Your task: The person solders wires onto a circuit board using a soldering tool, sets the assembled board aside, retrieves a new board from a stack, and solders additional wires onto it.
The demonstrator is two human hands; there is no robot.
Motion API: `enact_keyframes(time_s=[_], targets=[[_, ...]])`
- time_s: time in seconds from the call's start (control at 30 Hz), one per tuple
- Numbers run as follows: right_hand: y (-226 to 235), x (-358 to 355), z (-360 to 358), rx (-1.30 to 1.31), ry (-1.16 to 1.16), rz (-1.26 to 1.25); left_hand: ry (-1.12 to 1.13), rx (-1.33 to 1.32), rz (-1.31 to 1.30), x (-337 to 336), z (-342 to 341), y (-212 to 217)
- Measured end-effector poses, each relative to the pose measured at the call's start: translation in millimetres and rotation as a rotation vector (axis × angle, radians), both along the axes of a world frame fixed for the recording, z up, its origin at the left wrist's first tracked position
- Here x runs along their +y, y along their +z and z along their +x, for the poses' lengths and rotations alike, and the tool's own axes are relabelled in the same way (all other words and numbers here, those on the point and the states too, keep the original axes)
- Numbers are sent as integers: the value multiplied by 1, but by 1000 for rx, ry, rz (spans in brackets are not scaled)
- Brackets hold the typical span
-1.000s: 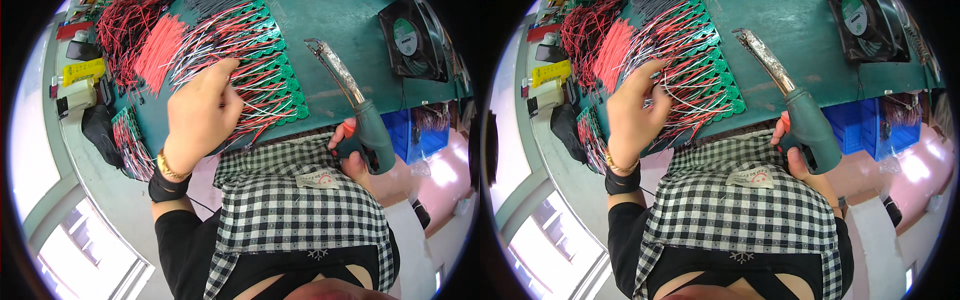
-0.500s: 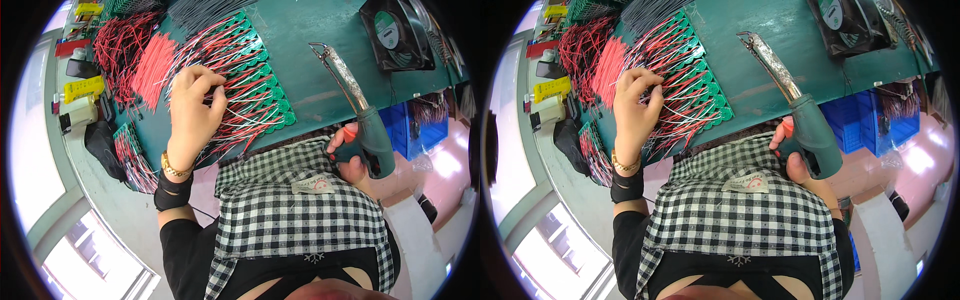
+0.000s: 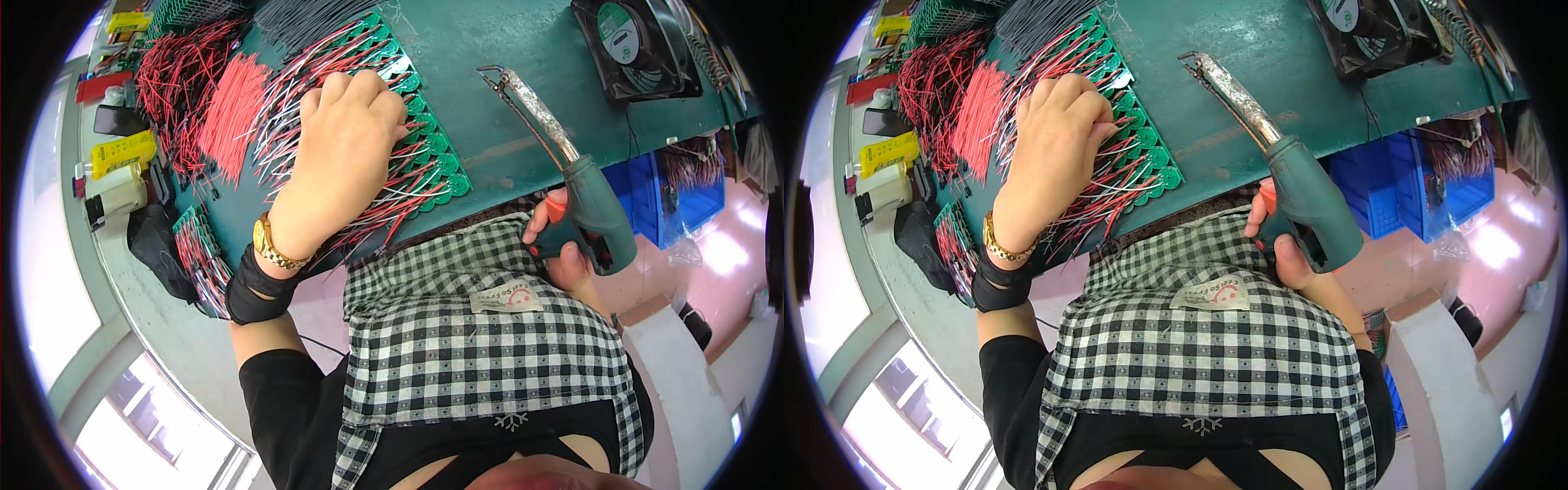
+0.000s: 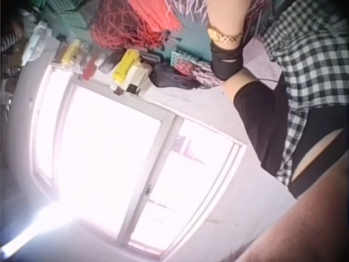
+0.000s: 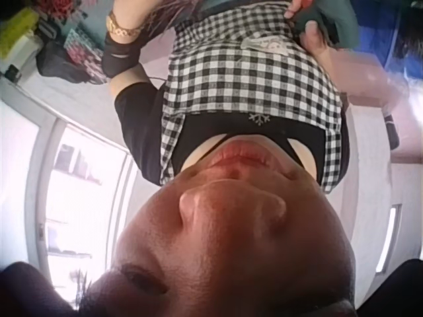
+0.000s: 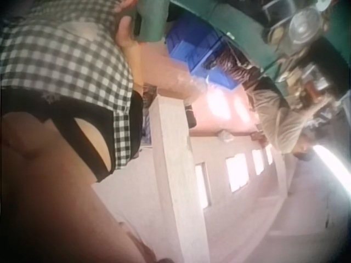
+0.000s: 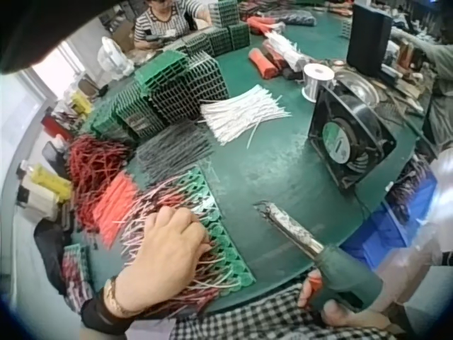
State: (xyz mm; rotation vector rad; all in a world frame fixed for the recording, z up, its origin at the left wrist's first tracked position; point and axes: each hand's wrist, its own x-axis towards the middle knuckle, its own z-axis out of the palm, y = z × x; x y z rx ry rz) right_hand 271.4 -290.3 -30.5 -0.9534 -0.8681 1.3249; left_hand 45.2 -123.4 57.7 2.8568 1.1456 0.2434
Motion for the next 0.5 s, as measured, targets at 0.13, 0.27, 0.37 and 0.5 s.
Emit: enact_keyframes(time_s=[0.13, 0.27, 0.37, 0.5], targets=[[0, 1, -2, -29, 8, -26, 14, -108, -33, 2, -1, -6], [-2, 3, -3, -80, 63, -33, 42, -407, -204, 4, -3, -14], [0, 3, -5, -77, 88, -102, 60, -467, -222, 3, -2, -27], [6, 5, -8, -90, 127, -150, 78, -431, -174, 7, -3, -34]])
